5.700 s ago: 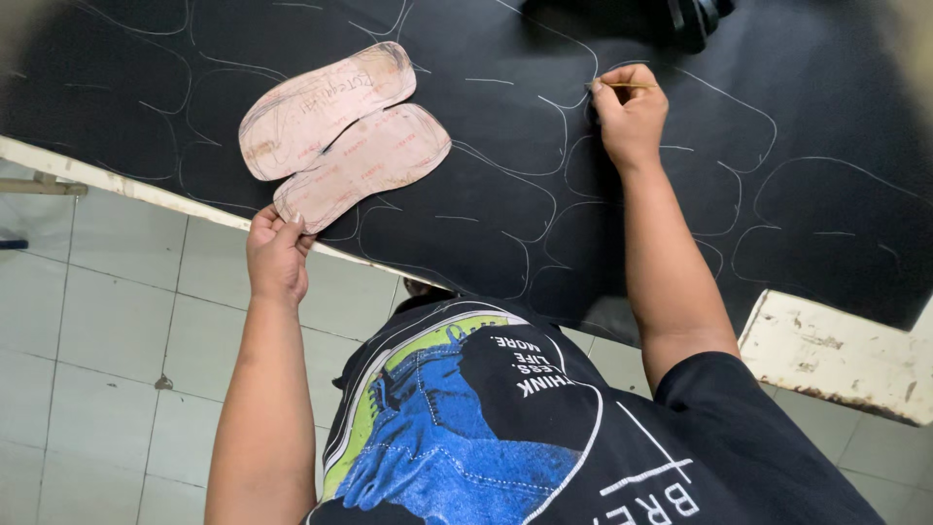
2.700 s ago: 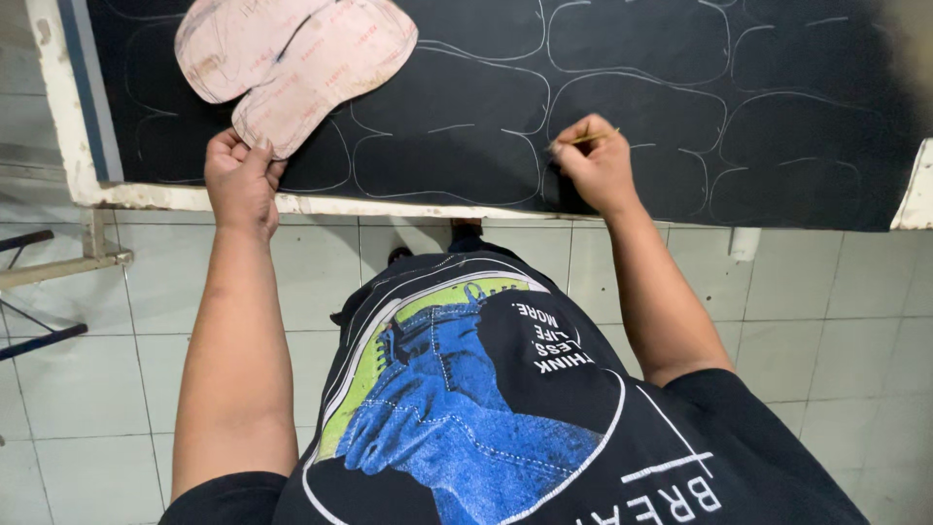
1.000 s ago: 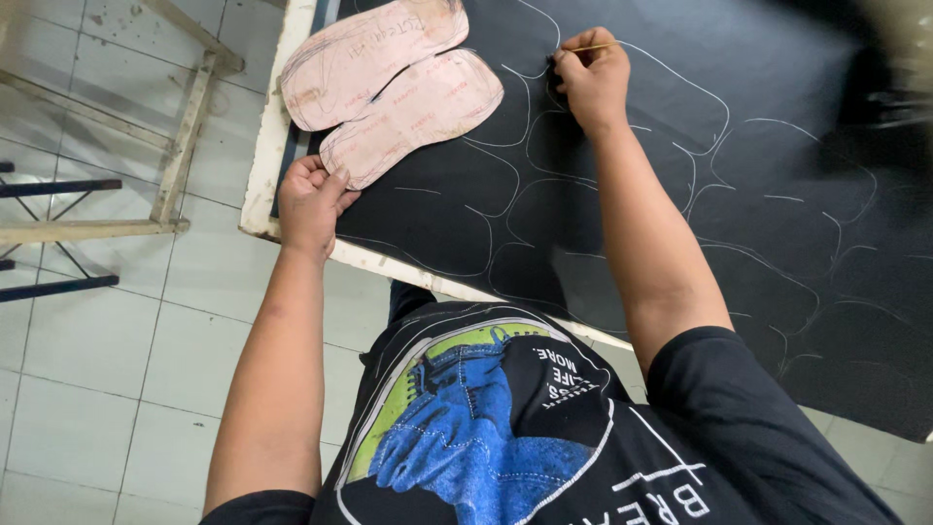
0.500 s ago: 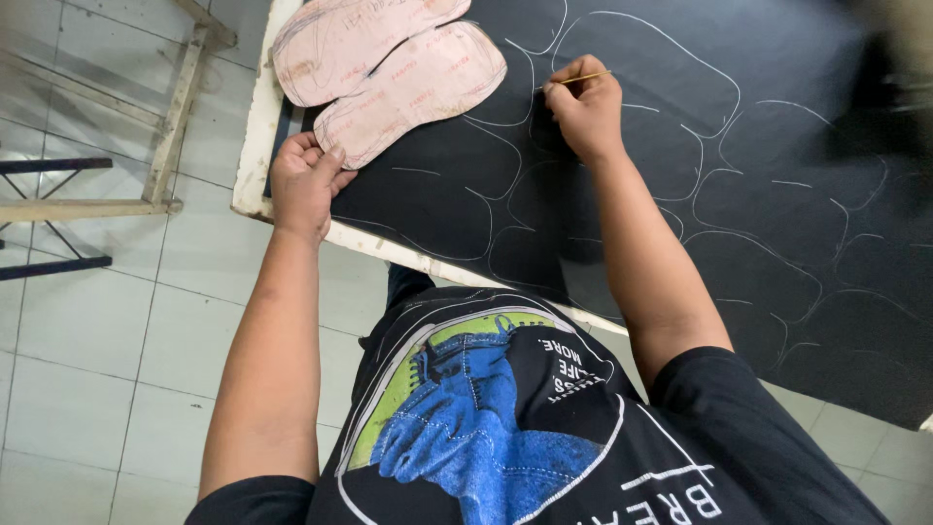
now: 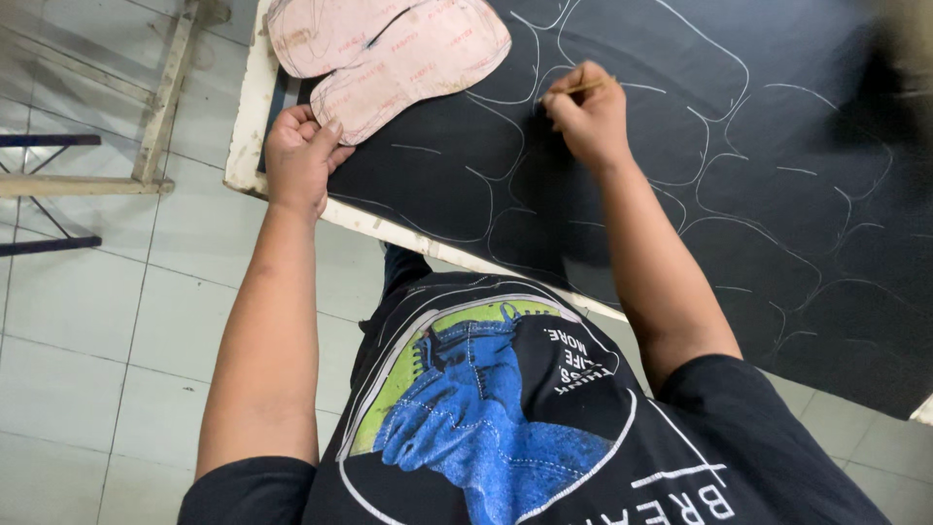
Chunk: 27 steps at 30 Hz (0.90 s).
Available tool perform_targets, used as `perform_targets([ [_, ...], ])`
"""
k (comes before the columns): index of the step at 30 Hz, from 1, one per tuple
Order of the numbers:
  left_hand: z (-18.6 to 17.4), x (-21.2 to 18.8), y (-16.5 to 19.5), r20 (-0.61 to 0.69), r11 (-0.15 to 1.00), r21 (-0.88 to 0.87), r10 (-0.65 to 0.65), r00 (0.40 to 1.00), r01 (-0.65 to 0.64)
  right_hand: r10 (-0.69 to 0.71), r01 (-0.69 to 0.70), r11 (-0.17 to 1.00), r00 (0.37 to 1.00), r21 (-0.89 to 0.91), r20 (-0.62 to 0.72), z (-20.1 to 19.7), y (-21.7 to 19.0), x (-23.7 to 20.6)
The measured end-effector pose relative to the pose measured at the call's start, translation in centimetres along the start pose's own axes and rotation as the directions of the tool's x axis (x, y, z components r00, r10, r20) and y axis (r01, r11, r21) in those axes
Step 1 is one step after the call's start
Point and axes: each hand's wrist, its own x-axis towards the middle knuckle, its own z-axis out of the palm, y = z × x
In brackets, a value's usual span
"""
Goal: The person places a pair of shoe sole templates on a large black sheet and traces their outlines with a pencil. They repeatedly reposition the templates to mark multiple locations on the sheet, then briefly consult a notebook before resuming tracing.
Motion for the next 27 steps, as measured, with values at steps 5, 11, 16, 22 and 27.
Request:
perform_targets([
  [5,-0.1,0.1,-0.2,0.011,1.0,-0.019,0.015,1.0,-0.015,0.125,-0.123,0.992,0.989,-0.031,0.075,1.4,-0.5,-5.7],
  [11,0.1,0.0,0.0,0.016,1.0,-0.01,0.009,1.0,-0.009,0.001,0.007,0.994,0.997,-0.107,0.075,2.4,-0.9,-7.4],
  [16,0.4,-0.2,0.5,-0.009,1.0,0.02,-0.002,1.0,0.002,0.018,-0.003,0.971,0.998,-0.241,0.06,2.5,-1.2,-7.2],
  [22,0.1,-0.2,0.4,-0.004,1.0,0.007,0.01,1.0,-0.01,-0.002,0.012,0.998,0.989,-0.066,0.147,3.0,-1.4,-8.9],
  [27,-0.3,0.0,-0.1,0.014,1.0,-0.006,0.026,1.0,-0.026,0.015,0.024,0.991,0.957,-0.133,0.29,4.7,-1.8,-11.4],
])
